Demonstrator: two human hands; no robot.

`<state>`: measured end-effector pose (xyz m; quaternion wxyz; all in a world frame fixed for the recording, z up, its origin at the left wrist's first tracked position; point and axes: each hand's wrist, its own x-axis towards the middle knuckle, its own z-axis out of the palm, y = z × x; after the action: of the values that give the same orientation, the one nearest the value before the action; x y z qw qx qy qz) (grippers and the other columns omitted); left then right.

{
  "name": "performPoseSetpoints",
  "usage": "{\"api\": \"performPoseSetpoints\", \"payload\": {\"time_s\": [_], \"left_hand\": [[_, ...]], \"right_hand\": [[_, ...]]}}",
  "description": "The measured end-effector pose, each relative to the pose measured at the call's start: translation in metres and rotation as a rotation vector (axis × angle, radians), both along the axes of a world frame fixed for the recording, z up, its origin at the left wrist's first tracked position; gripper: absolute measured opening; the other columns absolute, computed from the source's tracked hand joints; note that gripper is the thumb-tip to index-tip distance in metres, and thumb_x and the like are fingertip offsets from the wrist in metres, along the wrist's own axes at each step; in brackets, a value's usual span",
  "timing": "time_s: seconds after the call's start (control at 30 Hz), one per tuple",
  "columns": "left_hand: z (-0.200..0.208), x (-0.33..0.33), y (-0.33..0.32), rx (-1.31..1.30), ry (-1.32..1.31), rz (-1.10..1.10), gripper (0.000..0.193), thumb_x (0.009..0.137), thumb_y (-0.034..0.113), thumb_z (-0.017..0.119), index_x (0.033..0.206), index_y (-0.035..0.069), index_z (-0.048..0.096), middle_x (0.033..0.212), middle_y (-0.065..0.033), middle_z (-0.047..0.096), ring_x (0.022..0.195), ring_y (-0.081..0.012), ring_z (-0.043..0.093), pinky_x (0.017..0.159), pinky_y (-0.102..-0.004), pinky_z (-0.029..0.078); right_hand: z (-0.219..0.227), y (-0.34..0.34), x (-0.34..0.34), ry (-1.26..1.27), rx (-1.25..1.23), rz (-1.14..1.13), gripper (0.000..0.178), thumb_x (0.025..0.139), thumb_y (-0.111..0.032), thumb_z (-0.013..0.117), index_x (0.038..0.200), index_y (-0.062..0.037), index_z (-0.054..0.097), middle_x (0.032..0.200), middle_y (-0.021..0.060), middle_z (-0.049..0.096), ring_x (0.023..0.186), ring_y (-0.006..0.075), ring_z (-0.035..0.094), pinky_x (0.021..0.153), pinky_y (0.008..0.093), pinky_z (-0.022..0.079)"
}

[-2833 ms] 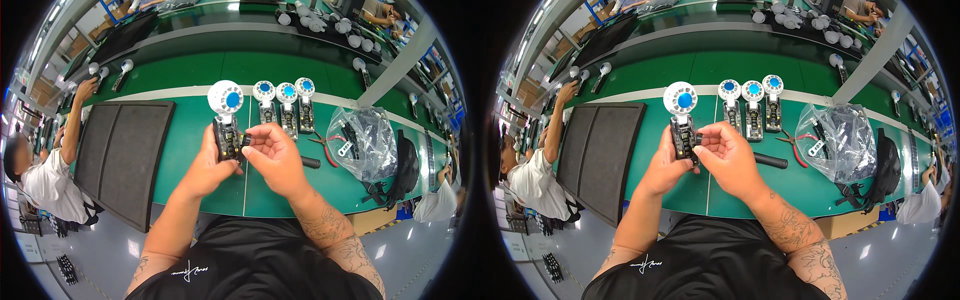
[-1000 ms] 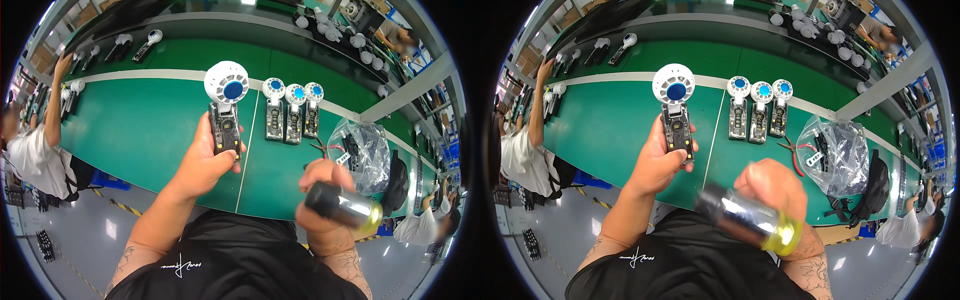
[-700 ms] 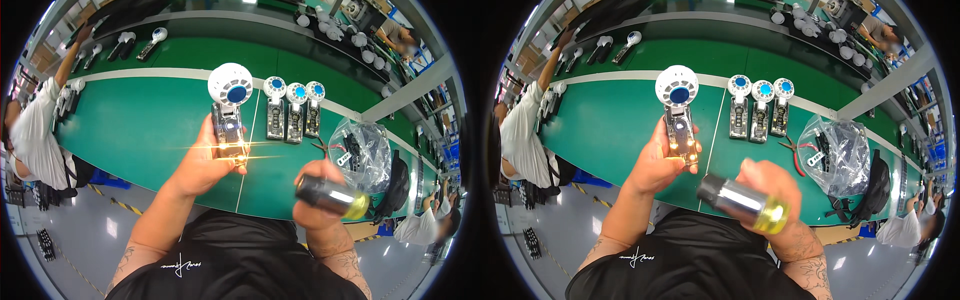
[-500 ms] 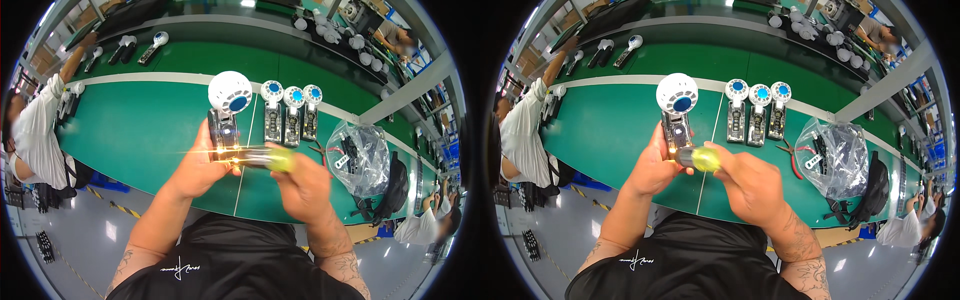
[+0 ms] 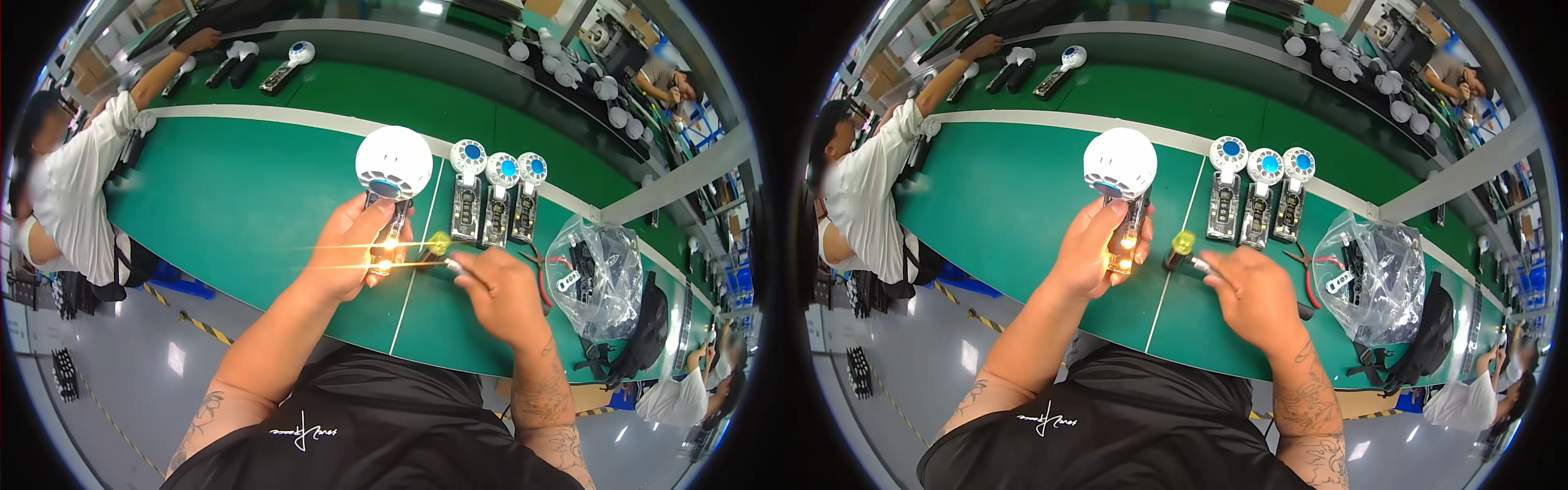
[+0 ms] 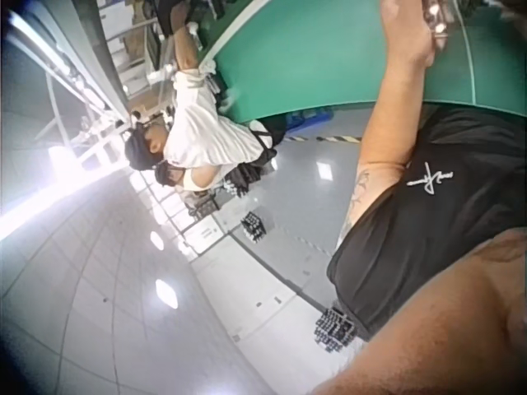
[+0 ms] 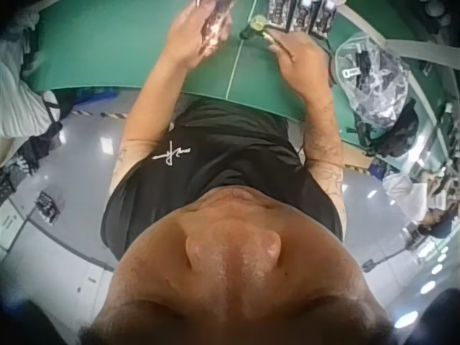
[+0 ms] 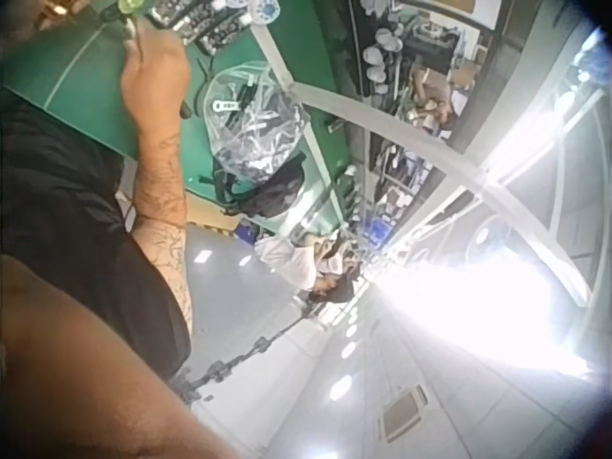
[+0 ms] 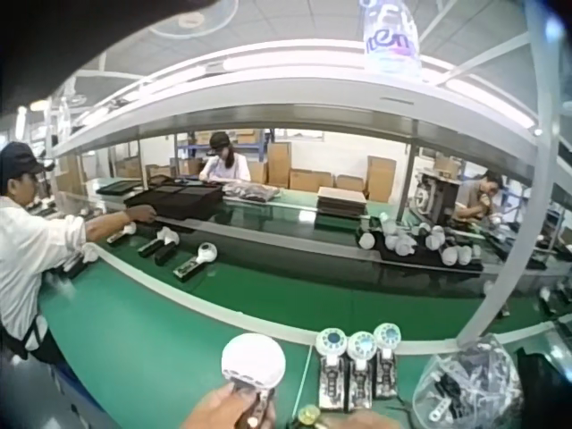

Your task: Assembling electronic components into housings on a production line.

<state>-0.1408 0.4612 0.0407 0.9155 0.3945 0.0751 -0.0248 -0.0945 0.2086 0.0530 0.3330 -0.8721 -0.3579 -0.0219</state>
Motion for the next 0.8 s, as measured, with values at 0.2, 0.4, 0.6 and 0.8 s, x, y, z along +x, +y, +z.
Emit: {"api": "performPoseSetpoints", "payload": {"time_s": [0.2,0.4,0.6,0.8], "left_hand": [[-0.001,0.022,-0.003,0.074,-0.081,-0.023,0.031,0.102,0.012,0.061,0.130,-0.001,0.056,0.100,-0.0138,0.068,0.063,-0.0151,0.061,0.045,-0.0246,0.048],[0.001,0.049,-0.005,0.144,-0.192,-0.103,0.042,0.099,0.008,0.057,0.139,-0.002,0.051,0.113,-0.0179,0.065,0.082,-0.0204,0.065,0.047,-0.0261,0.049],[0.001,0.072,-0.003,0.110,-0.220,-0.164,0.046,0.099,0.007,0.056,0.143,-0.003,0.049,0.118,-0.0189,0.064,0.089,-0.0232,0.066,0.050,-0.0281,0.052],[-0.007,0.075,0.003,0.219,-0.162,-0.163,0.047,0.099,0.007,0.057,0.144,-0.003,0.049,0.119,-0.0185,0.064,0.091,-0.0239,0.067,0.052,-0.0294,0.053]], "right_hand": [[-0.046,0.003,0.005,0.016,-0.058,0.117,0.027,0.087,-0.009,0.075,0.114,-0.0085,0.079,0.101,0.0070,0.068,0.088,0.0285,0.065,0.080,0.0379,0.055],[-0.053,0.009,0.004,-0.028,-0.065,0.100,0.025,0.087,-0.012,0.076,0.112,-0.0116,0.079,0.108,0.0052,0.069,0.095,0.0275,0.065,0.086,0.0374,0.055],[-0.052,0.007,0.007,0.016,-0.094,0.100,0.025,0.088,-0.013,0.076,0.112,-0.0118,0.078,0.108,0.0049,0.068,0.096,0.0274,0.066,0.086,0.0373,0.055],[-0.050,0.008,0.010,0.040,-0.096,0.123,0.025,0.088,-0.013,0.076,0.113,-0.0115,0.078,0.107,0.0047,0.068,0.095,0.0273,0.066,0.085,0.0371,0.054]]}}
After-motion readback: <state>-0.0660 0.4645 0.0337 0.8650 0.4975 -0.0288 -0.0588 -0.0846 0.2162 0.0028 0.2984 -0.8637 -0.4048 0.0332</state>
